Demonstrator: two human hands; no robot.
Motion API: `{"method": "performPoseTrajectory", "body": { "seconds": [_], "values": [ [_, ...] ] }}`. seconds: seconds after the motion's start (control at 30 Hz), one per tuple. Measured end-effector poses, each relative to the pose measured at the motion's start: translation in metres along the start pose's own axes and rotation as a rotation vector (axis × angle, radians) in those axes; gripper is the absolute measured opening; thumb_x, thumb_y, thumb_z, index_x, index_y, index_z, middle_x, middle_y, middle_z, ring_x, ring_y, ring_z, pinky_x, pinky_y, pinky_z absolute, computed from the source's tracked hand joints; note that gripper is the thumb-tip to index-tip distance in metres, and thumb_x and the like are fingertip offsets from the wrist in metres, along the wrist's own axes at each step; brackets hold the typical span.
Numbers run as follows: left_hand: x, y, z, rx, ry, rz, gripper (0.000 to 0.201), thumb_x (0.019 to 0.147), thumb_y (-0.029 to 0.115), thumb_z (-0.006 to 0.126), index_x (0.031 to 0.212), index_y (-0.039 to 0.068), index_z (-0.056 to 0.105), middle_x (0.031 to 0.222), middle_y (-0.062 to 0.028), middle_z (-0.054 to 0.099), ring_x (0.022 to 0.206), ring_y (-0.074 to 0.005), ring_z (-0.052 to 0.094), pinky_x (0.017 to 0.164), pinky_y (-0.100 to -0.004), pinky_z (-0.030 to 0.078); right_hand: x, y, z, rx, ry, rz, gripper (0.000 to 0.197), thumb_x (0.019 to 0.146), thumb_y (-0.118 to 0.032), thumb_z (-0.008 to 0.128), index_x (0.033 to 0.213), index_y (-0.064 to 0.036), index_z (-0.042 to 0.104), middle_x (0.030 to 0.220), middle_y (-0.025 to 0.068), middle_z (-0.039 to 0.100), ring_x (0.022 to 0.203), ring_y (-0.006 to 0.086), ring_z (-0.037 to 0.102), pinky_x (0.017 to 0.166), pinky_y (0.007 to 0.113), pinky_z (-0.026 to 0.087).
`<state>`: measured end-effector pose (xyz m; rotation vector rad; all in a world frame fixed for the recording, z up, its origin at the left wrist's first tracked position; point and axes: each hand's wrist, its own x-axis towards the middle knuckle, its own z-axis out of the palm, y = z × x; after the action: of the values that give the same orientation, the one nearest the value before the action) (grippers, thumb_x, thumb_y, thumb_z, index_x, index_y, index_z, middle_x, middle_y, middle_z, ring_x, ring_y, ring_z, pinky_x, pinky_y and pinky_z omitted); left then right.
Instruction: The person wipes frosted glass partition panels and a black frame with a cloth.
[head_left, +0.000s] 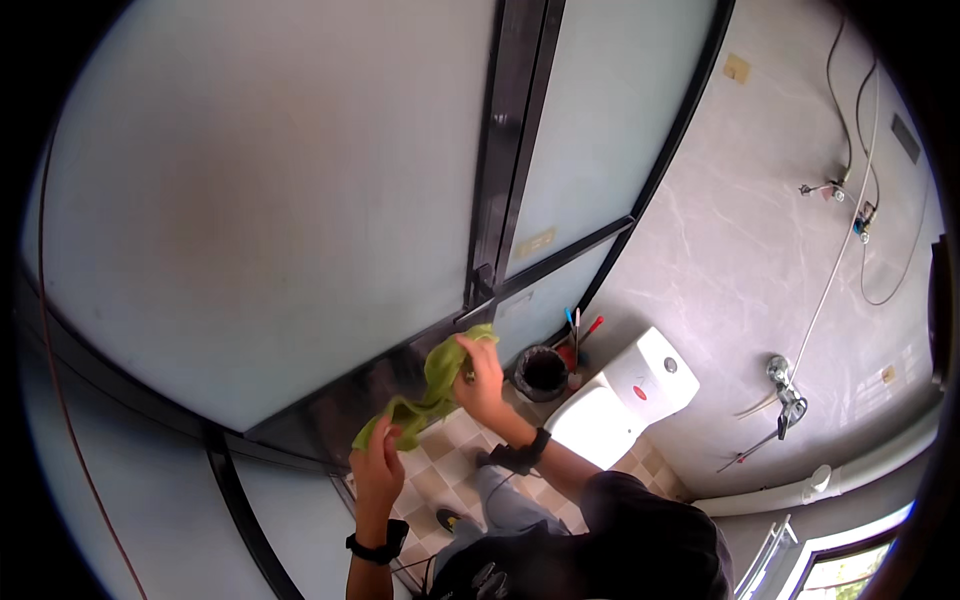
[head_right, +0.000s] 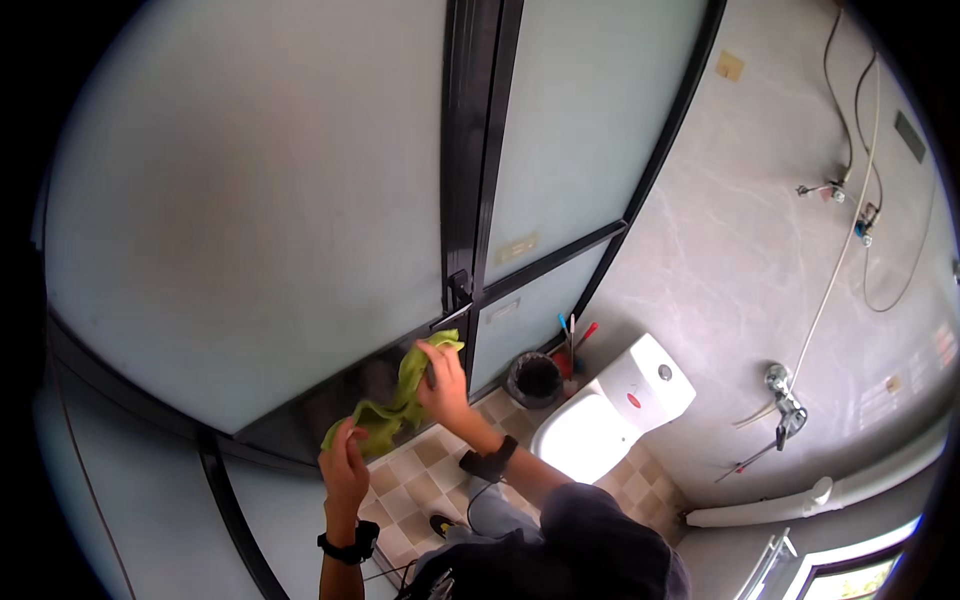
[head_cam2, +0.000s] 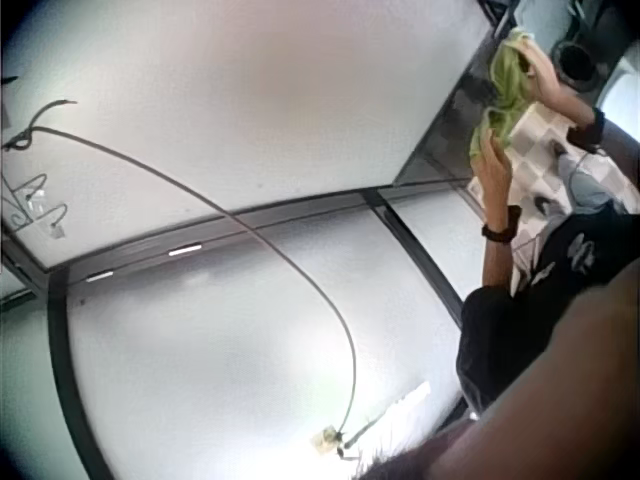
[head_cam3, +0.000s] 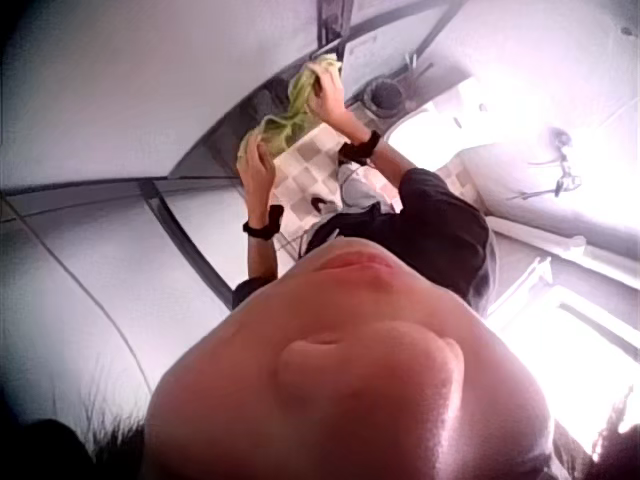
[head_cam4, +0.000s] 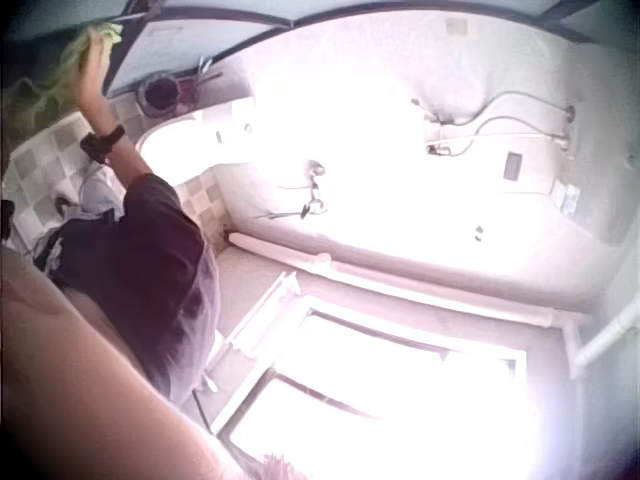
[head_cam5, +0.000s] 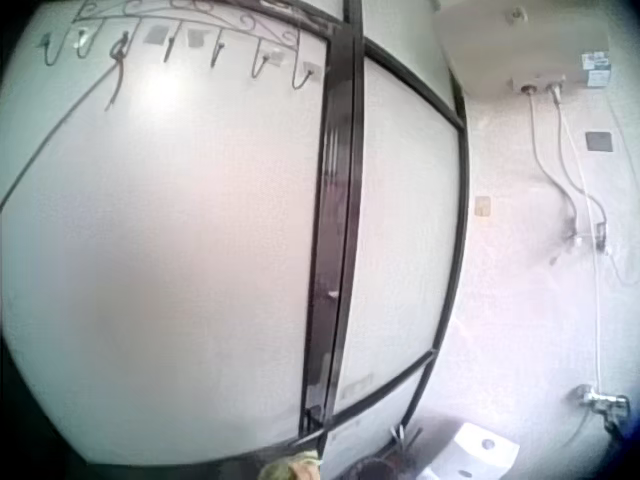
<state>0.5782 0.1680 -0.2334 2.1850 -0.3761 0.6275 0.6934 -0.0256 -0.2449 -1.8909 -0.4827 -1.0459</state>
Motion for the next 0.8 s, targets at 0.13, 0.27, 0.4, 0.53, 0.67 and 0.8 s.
{"method": "performPoseTrajectory", "body": {
  "seconds": [0.13,0.27,0.4,0.53,0.67,0.8],
  "values": [
    [-0.009,0.021,-0.013,0.048,0.1,-0.065,0.029,0.093,-0.001,0.05,0.122,-0.004,0.053,0.093,-0.0182,0.069,0.084,-0.0335,0.067,0.076,-0.0393,0.052,0.018,0.026,-0.032,-0.032,-0.029,0.011,0.05,0.067,0.011,0.064,0.115,-0.0046,0.063,0.095,0.0139,0.053,0.087,0.0317,0.056,0.073,0.036,0.048],
    [0.004,0.055,0.003,0.051,0.08,-0.107,0.032,0.093,0.001,0.05,0.124,-0.006,0.051,0.094,-0.0169,0.07,0.086,-0.0319,0.068,0.077,-0.0388,0.053,0.032,0.064,-0.073,-0.066,0.001,0.008,0.035,0.072,0.007,0.065,0.106,-0.003,0.066,0.093,0.0144,0.057,0.089,0.0326,0.057,0.078,0.038,0.049],
    [0.023,0.065,0.035,0.113,-0.013,-0.019,0.043,0.08,-0.007,0.051,0.122,-0.004,0.055,0.111,-0.0261,0.062,0.1,-0.0437,0.061,0.087,-0.0458,0.05,0.051,0.097,-0.13,-0.168,0.112,0.161,0.02,0.076,0.003,0.065,0.096,-0.001,0.064,0.088,0.0172,0.061,0.083,0.0366,0.059,0.076,0.041,0.048],
    [0.057,0.093,0.074,-0.007,-0.05,0.065,0.029,0.091,-0.003,0.046,0.118,-0.005,0.058,0.092,-0.0173,0.071,0.086,-0.0303,0.07,0.078,-0.0348,0.054,0.065,0.129,-0.169,-0.121,0.179,0.328,0.027,0.085,-0.002,0.059,0.111,-0.0038,0.068,0.073,0.0148,0.065,0.061,0.0278,0.061,0.059,0.038,0.049],
    [0.085,0.124,0.101,-0.27,-0.069,-0.039,0.032,0.095,-0.001,0.043,0.123,-0.009,0.053,0.087,-0.0157,0.073,0.08,-0.0178,0.071,0.077,-0.0292,0.055,0.104,0.132,-0.202,-0.128,0.211,0.346,0.032,0.088,-0.002,0.056,0.118,-0.0042,0.066,0.076,0.019,0.066,0.056,0.0235,0.065,0.057,0.032,0.05],
    [0.117,0.14,0.131,-0.387,0.043,0.089,0.033,0.099,0.002,0.04,0.129,-0.01,0.048,0.096,-0.0195,0.07,0.086,-0.0212,0.069,0.078,-0.0299,0.055,0.141,0.155,-0.206,-0.018,0.346,0.161,0.034,0.087,-0.001,0.054,0.12,-0.002,0.062,0.086,0.0201,0.065,0.073,0.0306,0.064,0.07,0.036,0.05]
  ]
}}
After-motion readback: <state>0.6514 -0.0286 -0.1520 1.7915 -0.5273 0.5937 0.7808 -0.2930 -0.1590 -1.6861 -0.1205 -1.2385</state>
